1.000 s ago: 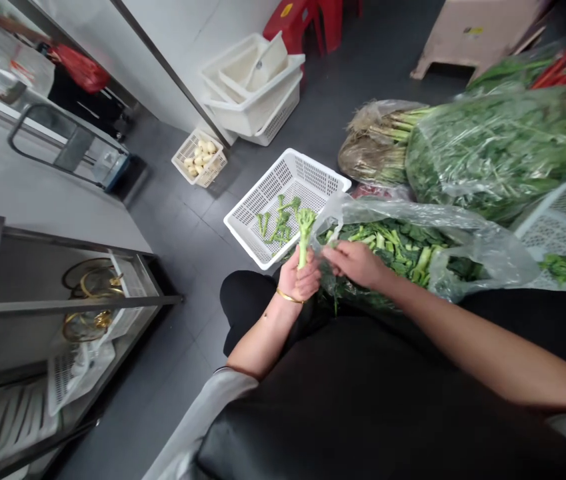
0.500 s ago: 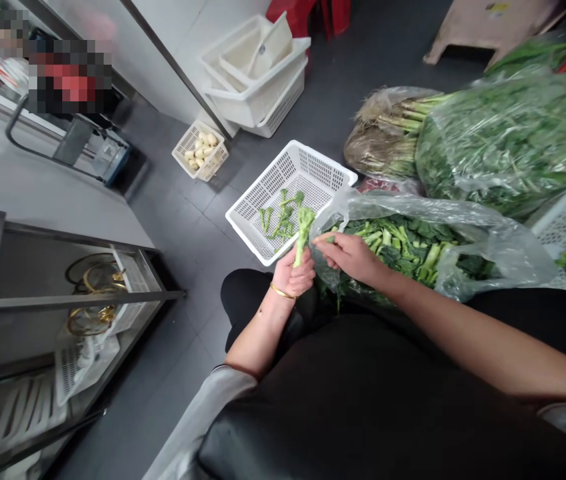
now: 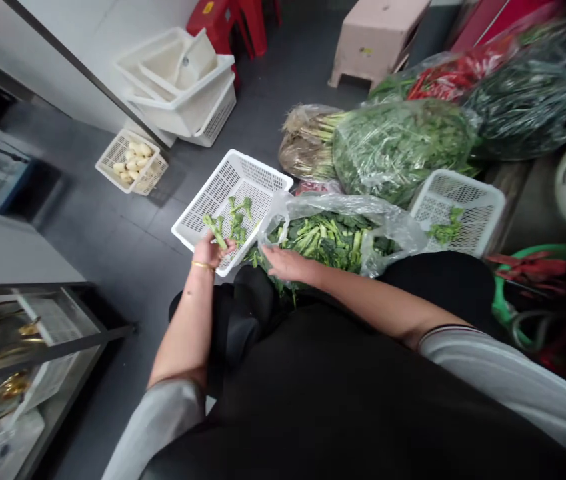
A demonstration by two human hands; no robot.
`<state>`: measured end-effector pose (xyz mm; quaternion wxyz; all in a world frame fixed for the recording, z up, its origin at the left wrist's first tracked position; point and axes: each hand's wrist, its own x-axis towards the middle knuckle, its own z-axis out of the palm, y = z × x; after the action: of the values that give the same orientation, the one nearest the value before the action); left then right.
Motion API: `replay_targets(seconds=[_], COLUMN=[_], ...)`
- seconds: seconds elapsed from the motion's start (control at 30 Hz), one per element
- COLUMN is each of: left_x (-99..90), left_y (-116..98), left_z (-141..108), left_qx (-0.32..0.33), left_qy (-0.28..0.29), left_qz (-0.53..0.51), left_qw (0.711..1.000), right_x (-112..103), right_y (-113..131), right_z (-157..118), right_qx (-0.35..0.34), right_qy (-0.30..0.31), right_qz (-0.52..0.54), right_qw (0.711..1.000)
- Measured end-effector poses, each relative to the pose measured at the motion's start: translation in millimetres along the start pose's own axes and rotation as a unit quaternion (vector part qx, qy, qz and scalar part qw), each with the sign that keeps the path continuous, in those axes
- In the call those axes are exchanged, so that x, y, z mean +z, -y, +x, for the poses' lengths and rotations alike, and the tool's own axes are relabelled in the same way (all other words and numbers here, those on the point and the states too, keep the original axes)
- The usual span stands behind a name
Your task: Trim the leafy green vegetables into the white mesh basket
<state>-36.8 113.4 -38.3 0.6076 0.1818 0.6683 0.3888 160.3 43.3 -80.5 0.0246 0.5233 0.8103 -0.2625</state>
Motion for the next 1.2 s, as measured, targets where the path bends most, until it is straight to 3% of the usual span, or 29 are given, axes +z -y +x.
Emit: replay_targets(seconds=[0.07,0.13,0.23,0.33,0.4,0.5,0.57,0.67,0.73,0.8,0.83,0.87,0.93,1.0,1.03,1.1,1.2], left_x=[-8.1,-10.6,-4.5,8.5,18.6,35.8,48.9,65.9,70.0,65.6,60.8,55.0,43.8,36.8,35.5,36.2,39.3], left_y=[-17.9,-23.7,-13.4,8.1,25.8,57.3,79.4,104.3,111.1,110.6,108.8,106.6,102.8,101.3,101.5,102.8,104.7], left_z=[16.9,22.6,10.8,-13.8,-30.7,-52.4,-64.1,-76.6,-81.5,-85.2,-87.3,-89.8,-95.7,-101.3,-103.2,-103.5,-92.9], left_qx=[0.019,0.048,0.077,0.061,0.048,-0.009,-0.087,-0.184,-0.163,-0.093,-0.059,-0.034,-0.015,-0.033,-0.039,-0.033,-0.004], left_qy=[-0.076,-0.087,0.027,0.139,0.18,0.241,0.286,0.324,0.307,0.28,0.276,0.285,0.333,0.398,0.415,0.404,0.299], left_qz=[0.088,0.126,0.091,0.059,0.051,0.059,0.083,0.06,-0.004,-0.055,-0.068,-0.072,-0.054,-0.015,0.002,0.023,0.024], left_qw=[0.993,0.987,0.992,0.987,0.981,0.969,0.95,0.926,0.938,0.954,0.957,0.955,0.941,0.917,0.909,0.914,0.954], right_x=[2.2,4.0,8.3,7.9,-0.7,-25.8,-42.0,-47.2,-36.7,-24.2,-20.4,-19.3,-25.3,-37.1,-42.5,-47.2,-35.2], right_y=[-47.0,-99.2,-159.7,-181.4,-177.2,-149.5,-117.0,-54.3,-17.7,2.1,4.4,2.5,-9.1,-21.7,-25.6,-25.6,-6.3], right_z=[0.6,-11.6,-42.5,-62.2,-65.4,-68.7,-77.1,-98.5,-111.7,-117.1,-115.4,-110.9,-94.9,-74.4,-64.4,-48.7,-44.7], right_qx=[0.066,0.138,0.209,0.201,0.158,0.075,0.036,-0.013,-0.095,-0.216,-0.244,-0.234,-0.131,-0.038,-0.022,-0.011,0.052], right_qy=[0.073,0.089,0.108,0.125,0.13,0.111,0.074,-0.055,-0.14,-0.155,-0.145,-0.133,-0.099,-0.046,-0.019,0.002,-0.085], right_qz=[-0.028,-0.062,-0.113,-0.144,-0.152,-0.157,-0.164,-0.152,-0.103,-0.001,0.065,0.134,0.262,0.344,0.366,0.379,0.309], right_qw=[0.995,0.985,0.965,0.961,0.967,0.979,0.983,0.987,0.98,0.964,0.957,0.954,0.951,0.937,0.93,0.925,0.946])
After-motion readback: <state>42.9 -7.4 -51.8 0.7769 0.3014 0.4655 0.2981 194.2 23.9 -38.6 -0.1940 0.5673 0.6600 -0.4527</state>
